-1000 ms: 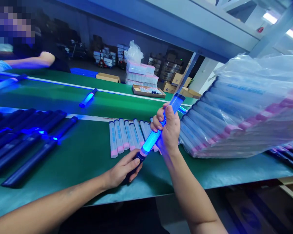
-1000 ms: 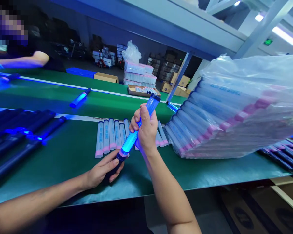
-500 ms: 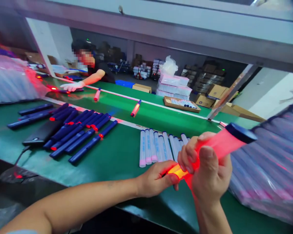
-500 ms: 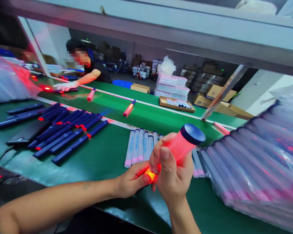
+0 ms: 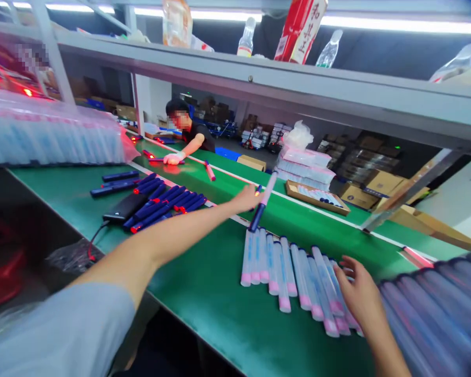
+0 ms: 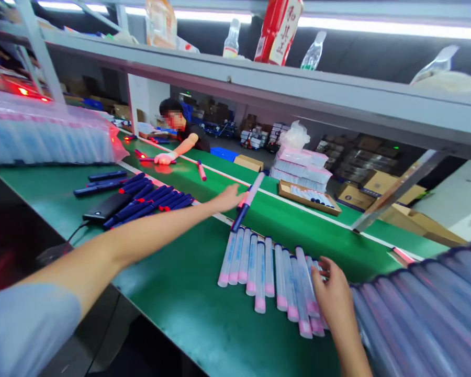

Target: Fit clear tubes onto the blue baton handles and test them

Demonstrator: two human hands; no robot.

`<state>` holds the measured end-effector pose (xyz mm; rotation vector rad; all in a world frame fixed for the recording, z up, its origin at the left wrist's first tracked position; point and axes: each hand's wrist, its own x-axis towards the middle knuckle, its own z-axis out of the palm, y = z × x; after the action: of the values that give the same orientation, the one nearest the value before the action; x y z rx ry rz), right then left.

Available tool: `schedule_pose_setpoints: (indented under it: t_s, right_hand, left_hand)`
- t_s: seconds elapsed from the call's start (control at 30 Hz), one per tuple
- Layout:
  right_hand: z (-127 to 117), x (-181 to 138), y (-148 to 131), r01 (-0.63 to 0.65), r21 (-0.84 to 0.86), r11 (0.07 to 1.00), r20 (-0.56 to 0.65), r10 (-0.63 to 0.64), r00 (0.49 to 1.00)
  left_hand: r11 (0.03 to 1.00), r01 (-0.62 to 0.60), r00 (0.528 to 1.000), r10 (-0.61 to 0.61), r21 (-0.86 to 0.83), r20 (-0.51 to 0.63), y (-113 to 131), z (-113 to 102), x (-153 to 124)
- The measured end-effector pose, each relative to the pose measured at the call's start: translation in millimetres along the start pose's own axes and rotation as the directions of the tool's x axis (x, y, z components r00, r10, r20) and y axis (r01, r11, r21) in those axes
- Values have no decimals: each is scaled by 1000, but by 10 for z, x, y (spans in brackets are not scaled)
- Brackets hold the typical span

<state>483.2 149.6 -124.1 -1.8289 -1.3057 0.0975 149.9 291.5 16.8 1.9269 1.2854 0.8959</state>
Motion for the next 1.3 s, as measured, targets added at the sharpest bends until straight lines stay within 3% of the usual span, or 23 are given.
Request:
schedule_pose_setpoints:
  t_s: [0.07, 0.13, 0.27, 0.3, 0.37, 0.4, 0.43, 0.5, 0.57, 0.63, 0.67, 0.73, 0.8, 0.83, 0.87, 0.9, 0.93, 1.0, 1.1, 1.2, 1.3]
  right_hand:
    - [-136, -46, 189, 98, -322, 942, 145, -53, 988]
    - [-269, -143, 216, 143, -506, 851, 246, -17, 969]
    - [-381, -224, 83, 89, -630, 772, 298, 134, 945]
    - [-374, -207, 57, 66, -639, 766, 292, 162, 943]
    - [-329, -151, 16, 28, -640, 767, 274, 194, 942]
    - [-292, -117, -4, 18, -632, 775, 271, 198, 942]
    - [-246, -81, -27, 14, -616, 788, 273, 196, 942]
    - [-138, -11, -72, 18, -570, 822, 296, 184, 937]
    - [-34, 55, -95, 25, -515, 857, 327, 169, 930]
    - [24, 120, -84, 12, -459, 888, 337, 161, 928]
    - [25, 153, -75, -4, -434, 901, 329, 163, 930]
    - [-41, 202, -96, -58, -380, 923, 277, 173, 945]
    - [-172, 189, -239, -185, -58, 981, 168, 192, 967]
    - [-240, 153, -368, -233, 232, 944, 123, 209, 970]
    - [-293, 100, -528, -240, 553, 798, 89, 230, 969]
    - [-321, 39, -708, -200, 800, 566, 82, 227, 970]
    - [-319, -19, -891, -162, 919, 360, 92, 204, 975]
    - [-229, -112, -1207, -110, 982, 154, 81, 186, 979]
    - [7, -235, -1456, -76, 996, 54, 63, 217, 974]
    - [187, -417, -1518, -90, 995, 44, 80, 200, 976]
    - [238, -556, -1538, -96, 994, 54, 84, 193, 978]
  left_hand:
    - [976, 49, 999, -42, 213, -34, -118, -306, -73]
    - [915, 98, 995, -99, 390, -19, -344, -517, -349]
    - [759, 124, 985, -171, 639, 13, -1227, -769, -867]
    - [608, 97, 981, -193, 788, 28, -1468, -799, -932]
    - [464, -17, 990, -115, 886, 79, -1817, -821, -1015]
    - [444, -45, 994, -69, 895, 84, -1894, -815, -1045]
    - [486, -60, 997, -17, 872, 79, -1898, -794, -1072]
    - [661, -78, 997, 67, 747, 45, -1724, -691, -1111]
    - [863, -145, 989, 137, 484, 52, -1419, -485, -1114]
    - [982, -128, 991, 120, 136, 66, -1116, -197, -1065]
    - [993, -113, 992, 115, -43, 56, -985, -40, -1026]
    - [912, -56, 997, 75, -406, 31, -759, 258, -950]
    - [771, 7, 999, 20, -637, 35, -560, 512, -932]
    - [706, 57, 998, -11, -706, 68, -472, 623, -959]
    - [651, 122, 991, -35, -750, 130, -396, 725, -1011]
    - [607, 198, 975, -40, -770, 219, -339, 821, -1083]
    - [578, 276, 946, -20, -768, 325, -303, 909, -1167]
    - [579, 391, 858, 53, -716, 511, -299, 1056, -1338]
    - [653, 365, 780, 174, -663, 601, -392, 1176, -1512]
    - [671, 312, 745, 268, -673, 611, -482, 1196, -1564]
    - [691, 300, 725, 284, -658, 628, -521, 1205, -1562]
